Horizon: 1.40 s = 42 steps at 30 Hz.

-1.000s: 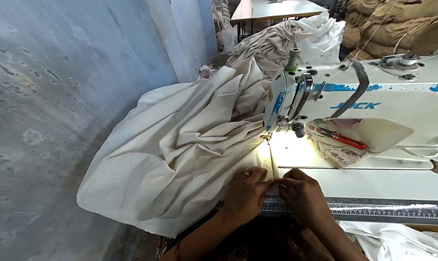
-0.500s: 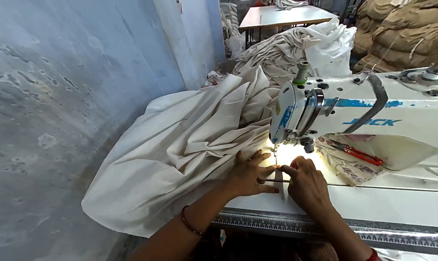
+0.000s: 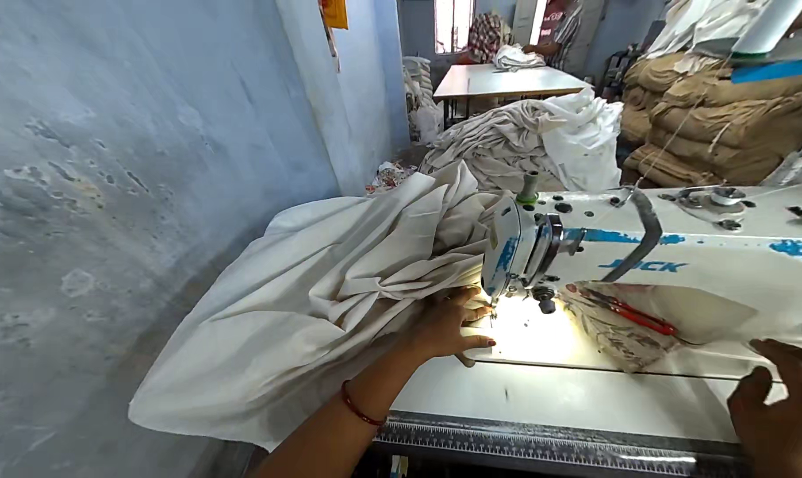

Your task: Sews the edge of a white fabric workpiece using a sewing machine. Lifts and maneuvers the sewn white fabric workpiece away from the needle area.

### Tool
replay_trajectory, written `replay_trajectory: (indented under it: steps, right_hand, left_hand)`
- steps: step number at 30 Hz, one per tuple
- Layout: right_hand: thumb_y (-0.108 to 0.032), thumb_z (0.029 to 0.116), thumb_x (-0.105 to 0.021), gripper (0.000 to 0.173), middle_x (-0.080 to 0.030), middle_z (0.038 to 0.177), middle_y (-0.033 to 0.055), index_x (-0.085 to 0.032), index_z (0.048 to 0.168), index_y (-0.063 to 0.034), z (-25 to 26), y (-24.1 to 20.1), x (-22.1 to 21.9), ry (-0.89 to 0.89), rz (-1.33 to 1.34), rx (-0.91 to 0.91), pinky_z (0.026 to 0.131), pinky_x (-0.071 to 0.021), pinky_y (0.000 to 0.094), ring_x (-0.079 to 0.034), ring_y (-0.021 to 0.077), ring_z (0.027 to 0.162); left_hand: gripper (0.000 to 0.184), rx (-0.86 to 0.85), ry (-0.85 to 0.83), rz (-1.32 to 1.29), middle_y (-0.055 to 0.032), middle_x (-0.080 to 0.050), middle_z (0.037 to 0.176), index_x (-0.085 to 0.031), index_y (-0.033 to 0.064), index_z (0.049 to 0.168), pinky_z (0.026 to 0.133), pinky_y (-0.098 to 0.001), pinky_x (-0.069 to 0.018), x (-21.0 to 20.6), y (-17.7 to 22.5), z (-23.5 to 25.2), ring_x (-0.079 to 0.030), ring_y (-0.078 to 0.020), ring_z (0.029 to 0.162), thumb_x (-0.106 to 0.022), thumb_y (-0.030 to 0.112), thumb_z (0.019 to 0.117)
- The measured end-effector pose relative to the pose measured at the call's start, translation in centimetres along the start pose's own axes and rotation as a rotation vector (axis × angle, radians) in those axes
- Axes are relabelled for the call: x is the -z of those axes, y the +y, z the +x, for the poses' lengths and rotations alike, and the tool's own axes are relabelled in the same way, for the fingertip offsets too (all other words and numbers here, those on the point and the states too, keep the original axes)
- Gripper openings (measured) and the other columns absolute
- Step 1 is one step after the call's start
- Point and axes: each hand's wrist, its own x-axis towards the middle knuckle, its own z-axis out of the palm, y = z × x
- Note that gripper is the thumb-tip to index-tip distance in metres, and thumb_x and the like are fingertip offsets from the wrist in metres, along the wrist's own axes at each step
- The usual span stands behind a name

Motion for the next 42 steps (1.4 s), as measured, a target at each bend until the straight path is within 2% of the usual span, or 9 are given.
replay_trajectory:
  steps: [4, 10, 15, 19, 21, 24, 28, 33, 42]
  right_hand:
    - [-0.005, 0.0917, -0.060, 0.020, -0.064, 0.105, 0.0379, -0.071, 0.097, 0.0106, -1.0, 0.5, -0.4, -0.096, -0.059, -0.031, 0.084, -0.0425, 0.0764, -0.060, 0.0620, 0.104]
    - [-0.014, 0.0963, -0.051, 0.043, -0.054, 0.133, 0.0401, -0.061, 0.130, 0.0116, -1.0, -0.2, -0.5, 0.021, -0.033, 0.039, 0.107, -0.0346, 0.0704, -0.048, 0.0618, 0.128]
    - [-0.014, 0.0960, -0.058, 0.028, -0.065, 0.103, 0.0364, -0.072, 0.100, 0.0092, -0.9, 0.7, -0.7, -0.052, -0.068, 0.002, 0.090, -0.0410, 0.0745, -0.061, 0.0592, 0.102]
    - [-0.016, 0.0944, -0.057, 0.034, -0.060, 0.117, 0.0412, -0.068, 0.112, 0.0115, -1.1, 0.2, -0.6, -0.022, -0.074, 0.011, 0.096, -0.0399, 0.0737, -0.055, 0.0637, 0.114]
    - [-0.016, 0.0959, -0.054, 0.042, -0.052, 0.131, 0.0434, -0.061, 0.126, 0.0121, -1.1, -0.3, -0.3, -0.026, -0.048, -0.005, 0.105, -0.0343, 0.0730, -0.046, 0.0653, 0.125]
    - [-0.014, 0.0949, -0.053, 0.038, -0.056, 0.124, 0.0422, -0.064, 0.120, 0.0129, -1.0, -0.3, -0.4, -0.006, -0.051, -0.004, 0.105, -0.0359, 0.0706, -0.050, 0.0636, 0.122]
    - [-0.011, 0.0939, -0.054, 0.034, -0.058, 0.119, 0.0423, -0.066, 0.114, 0.0133, -0.8, -0.2, -0.4, -0.033, -0.057, -0.003, 0.106, -0.0350, 0.0709, -0.051, 0.0640, 0.119]
    - [-0.012, 0.0928, -0.055, 0.034, -0.057, 0.121, 0.0418, -0.066, 0.115, 0.0120, -1.0, -0.1, -0.7, -0.016, -0.065, 0.005, 0.102, -0.0373, 0.0710, -0.050, 0.0642, 0.120]
    - [-0.008, 0.0909, -0.056, 0.043, -0.053, 0.131, 0.0411, -0.059, 0.129, 0.0106, -0.9, -0.4, -0.4, 0.004, -0.033, 0.040, 0.099, -0.0374, 0.0739, -0.045, 0.0660, 0.124]
  left_hand:
    - [0.058, -0.013, 0.027, -0.004, -0.0044, -0.039, 0.164, -0.063, 0.0244, 0.143, 0.121, -0.0503, -0.0294, -0.5, -0.2, -0.2, -0.031, -0.0225, 0.153, -0.065, 0.057, 0.0949]
    - [0.055, -0.022, 0.007, 0.004, -0.0032, -0.037, 0.165, -0.060, 0.0289, 0.145, 0.124, -0.0563, -0.0158, -0.5, -0.2, -0.3, -0.023, -0.0219, 0.156, -0.061, 0.056, 0.0974]
    - [0.050, -0.077, 0.055, -0.021, -0.0060, -0.041, 0.162, -0.067, 0.0210, 0.139, 0.123, -0.0494, -0.0244, -0.9, -0.9, 0.3, -0.030, -0.0232, 0.154, -0.063, 0.051, 0.0984]
    - [0.050, -0.086, 0.035, 0.036, 0.0013, -0.035, 0.166, -0.054, 0.0284, 0.150, 0.122, -0.0669, -0.0116, -1.3, -0.6, -1.3, -0.019, -0.0229, 0.158, -0.052, 0.049, 0.1044]
    - [0.049, -0.025, 0.055, 0.085, 0.0021, -0.032, 0.168, -0.048, 0.0320, 0.154, 0.123, -0.0654, -0.0118, -1.6, -0.2, -3.3, -0.019, -0.0226, 0.158, -0.045, 0.047, 0.1076]
    - [0.046, 0.083, 0.154, 0.181, -0.0004, -0.035, 0.166, -0.047, 0.0271, 0.155, 0.125, -0.0571, -0.0215, -2.3, -0.3, -7.6, -0.026, -0.0211, 0.156, -0.043, 0.032, 0.1096]
    - [0.050, 0.282, 0.489, 0.325, -0.0089, -0.064, 0.140, -0.069, 0.0132, 0.134, 0.099, -0.0566, -0.0530, -2.5, -2.1, -15.7, -0.064, -0.0311, 0.126, -0.063, -0.002, 0.0867]
    - [0.051, 0.693, 0.697, 0.400, -0.0298, -0.065, 0.127, -0.071, 0.0001, 0.121, 0.094, -0.0712, -0.0484, -0.5, -7.6, -28.4, -0.061, -0.0537, 0.118, -0.081, -0.006, 0.0716]
    - [0.024, 0.851, 0.958, 0.220, -0.0394, -0.064, 0.117, -0.070, -0.0119, 0.114, 0.100, -0.0722, -0.0406, 2.1, -12.1, -36.2, -0.059, -0.0584, 0.115, -0.055, -0.011, 0.0943]
